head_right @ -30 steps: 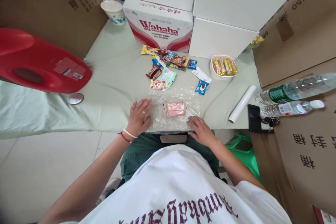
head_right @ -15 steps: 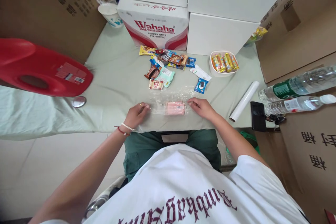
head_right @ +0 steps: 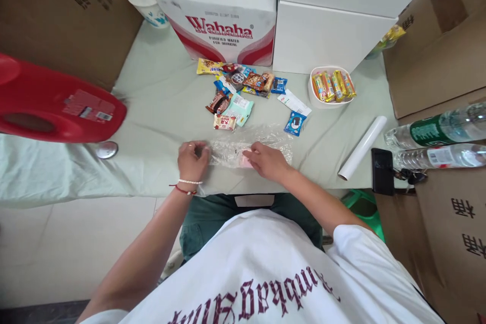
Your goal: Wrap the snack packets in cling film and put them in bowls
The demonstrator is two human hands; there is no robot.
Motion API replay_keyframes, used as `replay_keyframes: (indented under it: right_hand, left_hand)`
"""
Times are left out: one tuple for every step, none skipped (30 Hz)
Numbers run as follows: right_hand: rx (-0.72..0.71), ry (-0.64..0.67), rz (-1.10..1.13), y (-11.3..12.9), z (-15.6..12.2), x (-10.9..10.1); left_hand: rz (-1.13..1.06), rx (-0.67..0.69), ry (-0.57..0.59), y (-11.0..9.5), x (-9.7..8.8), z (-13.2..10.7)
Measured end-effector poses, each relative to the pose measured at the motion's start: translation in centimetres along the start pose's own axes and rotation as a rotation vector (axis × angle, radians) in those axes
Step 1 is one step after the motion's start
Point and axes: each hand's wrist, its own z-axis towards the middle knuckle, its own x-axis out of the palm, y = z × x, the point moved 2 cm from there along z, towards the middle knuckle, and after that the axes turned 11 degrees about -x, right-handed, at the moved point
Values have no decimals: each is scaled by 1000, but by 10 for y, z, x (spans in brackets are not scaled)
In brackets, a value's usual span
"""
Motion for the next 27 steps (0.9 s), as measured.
replay_keyframes:
  right_hand:
    - [17,36,-8,-1,7,5]
    - [38,58,-17,-2,13,9]
    - [55,72,-24,-4,17,11]
    - [67,79,-30,-5,21,12]
    - [73,83,-34,-5,23,12]
    - [74,89,-36,-5,24,10]
    - [78,96,-40,-4,25,9]
    - [84,103,-46,-3,25,7]
    - [93,112,-52,-1,25,5]
    - [106,121,-59,1,25,3]
    - [124,132,-63,2,25,2]
    - [147,144,-64,3,25,1]
    - [168,156,-62,4,25,1]
    - [182,170,-60,4,25,1]
    - [187,181,-59,3,25,1]
    - [180,186,-58,3,25,1]
    - [165,182,-57,2,25,1]
    - [148,172,-57,2,25,1]
    - [134,159,-56,2,25,1]
    - [127,148,-54,1,25,1]
    - [124,141,-52,1,25,1]
    - [124,139,-50,1,25,1]
    - [127,140,-47,1,25,1]
    - [130,142,-43,1,25,1]
    - [133,144,-38,0,26,1]
    - [135,145,-34,0,26,1]
    - [135,145,-29,0,27,1]
  left_hand:
    - [-7,-7,-87,0,-6,-5]
    - [-14,-13,-180,-1,-14,-13]
    - [-20,-16,-266,-1,-21,-22]
    - [-26,-15,-335,-1,-28,-34]
    - [-30,1,-367,-2,-33,-47]
    - [-31,46,-348,-5,-36,-61]
    - [-30,126,-277,-9,-36,-75]
    - [-23,240,-160,-16,-32,-88]
    - [-13,371,-28,-24,-27,-101]
    - [4,488,87,-34,-20,-112]
    - [28,581,170,-44,-13,-120]
    - [57,640,220,-53,-6,-125]
    - [82,675,242,-62,1,-127]
    - [99,696,245,-70,6,-127]
    - [108,701,237,-76,10,-125]
    - [111,689,221,-80,12,-121]
    - [113,658,199,-82,13,-115]
    - [125,598,173,-81,13,-107]
    - [148,507,142,-76,11,-97]
    - [180,390,108,-69,8,-85]
    - [214,258,72,-59,3,-72]
    - [246,124,35,-46,-2,-60]
    - [267,4,5,-32,-9,-48]
    - [272,-93,-28,-18,-16,-40]
    - [268,-153,-71,-5,-24,-36]
    - [253,-173,-138,5,-31,-36]
    - [220,-134,-215,11,-38,-40]
